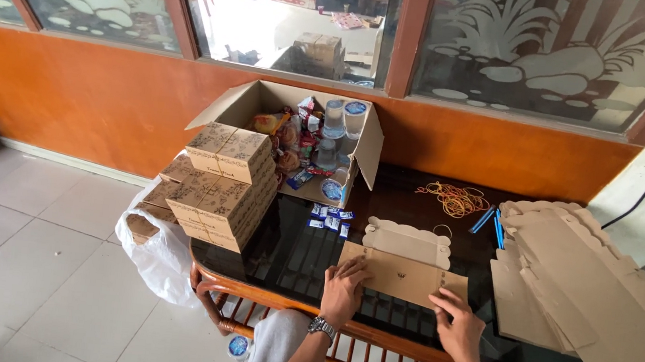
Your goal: Folding flat cardboard templates into small rectangular boxes on a table.
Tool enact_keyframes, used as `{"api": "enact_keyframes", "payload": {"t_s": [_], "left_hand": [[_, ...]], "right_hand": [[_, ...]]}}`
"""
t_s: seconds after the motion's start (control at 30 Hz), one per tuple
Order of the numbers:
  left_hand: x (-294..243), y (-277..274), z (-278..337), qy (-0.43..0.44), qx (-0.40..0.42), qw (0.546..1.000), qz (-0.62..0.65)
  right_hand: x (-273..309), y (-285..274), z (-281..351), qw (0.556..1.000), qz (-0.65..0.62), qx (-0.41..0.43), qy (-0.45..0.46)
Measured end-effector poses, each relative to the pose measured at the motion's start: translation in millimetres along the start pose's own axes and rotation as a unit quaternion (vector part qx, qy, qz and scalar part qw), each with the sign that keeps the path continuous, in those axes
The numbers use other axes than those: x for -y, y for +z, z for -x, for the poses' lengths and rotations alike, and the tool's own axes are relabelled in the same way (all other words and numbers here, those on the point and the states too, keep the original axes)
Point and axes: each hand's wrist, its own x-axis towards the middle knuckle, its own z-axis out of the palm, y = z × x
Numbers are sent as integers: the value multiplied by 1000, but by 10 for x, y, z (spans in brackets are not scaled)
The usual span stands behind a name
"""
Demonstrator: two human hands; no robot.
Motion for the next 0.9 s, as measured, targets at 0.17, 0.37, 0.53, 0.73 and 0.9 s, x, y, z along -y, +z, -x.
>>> {"api": "enact_keyframes", "payload": {"t_s": [0.17, 0.37, 0.53, 0.73, 0.9], "left_hand": [[-50, -32, -11, -6, -2, 1000, 5], [-4, 23, 8, -6, 6, 1000, -14], [-15, 20, 25, 10, 6, 1000, -22], [-12, 39, 36, 19, 23, 997, -67], [-213, -121, 41, 45, 53, 990, -119]], "right_hand": [[59, -146, -31, 988, -108, 50, 103], [225, -309, -85, 966, -140, 103, 190], [143, -168, -17, 975, -127, 73, 165], [117, -19, 100, 994, -29, -79, -76], [444, -93, 156, 984, 175, 41, 10]]}}
